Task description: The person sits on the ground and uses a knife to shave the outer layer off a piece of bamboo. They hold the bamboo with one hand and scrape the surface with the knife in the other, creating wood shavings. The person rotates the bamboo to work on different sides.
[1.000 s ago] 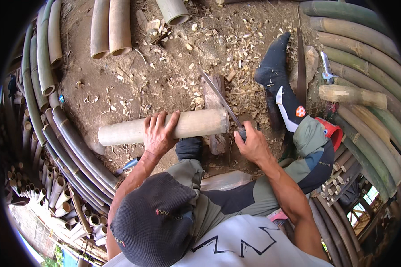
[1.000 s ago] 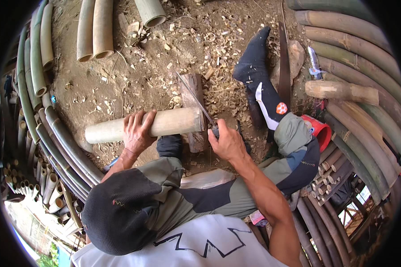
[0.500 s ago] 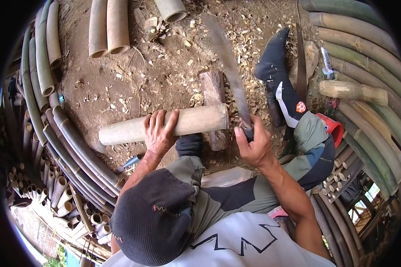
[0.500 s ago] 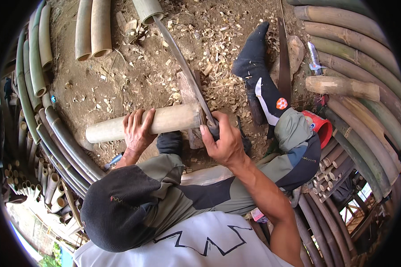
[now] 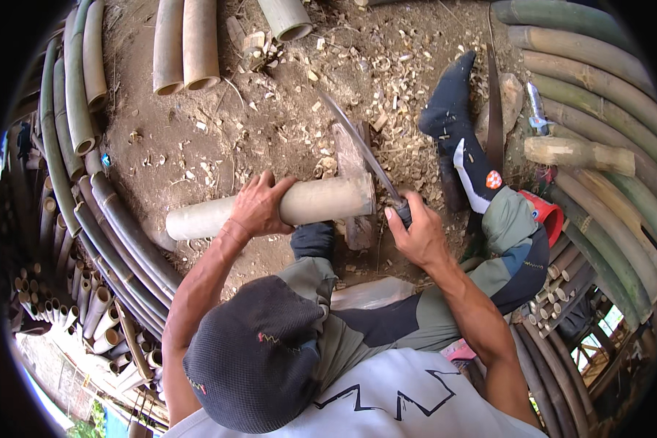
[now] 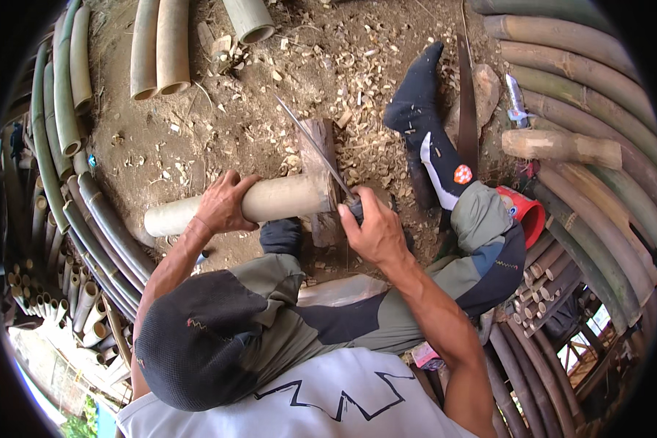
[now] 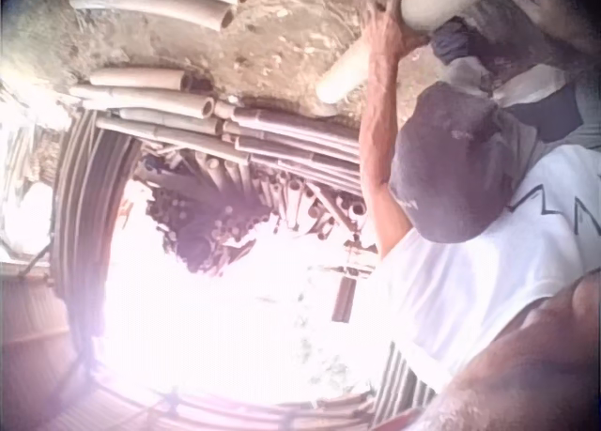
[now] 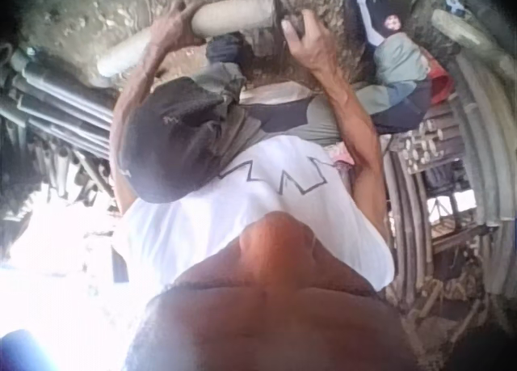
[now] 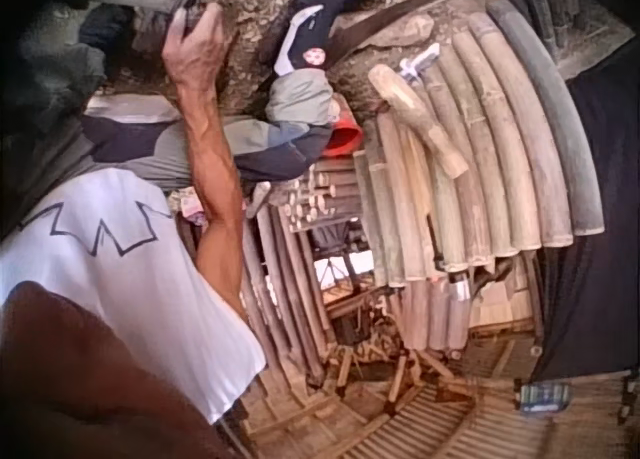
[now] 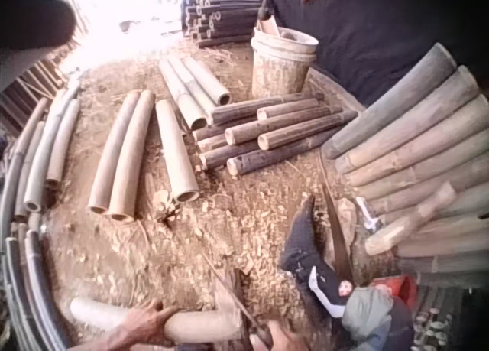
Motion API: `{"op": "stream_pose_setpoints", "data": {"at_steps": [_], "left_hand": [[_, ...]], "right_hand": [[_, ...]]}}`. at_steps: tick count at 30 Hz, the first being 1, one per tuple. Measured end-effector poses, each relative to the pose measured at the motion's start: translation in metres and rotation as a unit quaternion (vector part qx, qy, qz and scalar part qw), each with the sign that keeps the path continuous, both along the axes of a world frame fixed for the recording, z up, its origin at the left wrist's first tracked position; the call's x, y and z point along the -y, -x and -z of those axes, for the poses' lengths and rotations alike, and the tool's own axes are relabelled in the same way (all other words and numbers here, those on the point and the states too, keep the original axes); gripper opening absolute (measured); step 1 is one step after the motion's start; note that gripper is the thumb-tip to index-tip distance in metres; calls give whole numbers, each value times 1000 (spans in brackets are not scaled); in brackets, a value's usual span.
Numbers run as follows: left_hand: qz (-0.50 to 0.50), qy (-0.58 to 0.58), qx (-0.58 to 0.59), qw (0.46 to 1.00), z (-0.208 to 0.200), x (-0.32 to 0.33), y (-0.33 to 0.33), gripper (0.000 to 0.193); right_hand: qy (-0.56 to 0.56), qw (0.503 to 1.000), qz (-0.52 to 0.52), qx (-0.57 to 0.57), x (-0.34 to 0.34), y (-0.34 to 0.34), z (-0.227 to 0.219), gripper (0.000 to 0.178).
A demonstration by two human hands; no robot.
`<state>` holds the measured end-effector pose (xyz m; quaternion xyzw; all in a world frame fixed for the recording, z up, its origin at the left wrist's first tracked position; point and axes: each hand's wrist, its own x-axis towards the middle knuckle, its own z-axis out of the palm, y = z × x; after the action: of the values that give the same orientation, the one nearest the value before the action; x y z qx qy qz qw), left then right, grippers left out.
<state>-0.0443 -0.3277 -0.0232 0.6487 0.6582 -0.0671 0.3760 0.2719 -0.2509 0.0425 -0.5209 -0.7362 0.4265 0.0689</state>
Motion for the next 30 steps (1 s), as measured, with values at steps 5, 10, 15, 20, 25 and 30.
{"op": "stream_pose_setpoints", "data": {"at_steps": [5, 10, 15, 20, 25, 30], "left_hand": [[-24, -26, 46, 998, 13, 6, 0, 84], [-6, -69, 23, 997, 20, 9, -4, 85], [-9, -66, 15, 998, 15, 19, -5, 87], [-9, -72, 17, 997, 12, 17, -7, 89], [-19, -103, -3, 994, 23, 26, -4, 90], [-27, -94, -14, 995, 13, 20, -13, 90]], "right_hand": [[-139, 987, -16, -76, 3, 14, -6, 29], [44, 994, -38, 89, 2, -22, 39, 30], [-133, 982, 30, -134, 5, 19, -9, 31], [34, 992, -45, 112, 0, -17, 45, 34], [-113, 988, 7, -109, -3, 19, -2, 33], [94, 981, -36, 168, -2, -14, 44, 29]]}}
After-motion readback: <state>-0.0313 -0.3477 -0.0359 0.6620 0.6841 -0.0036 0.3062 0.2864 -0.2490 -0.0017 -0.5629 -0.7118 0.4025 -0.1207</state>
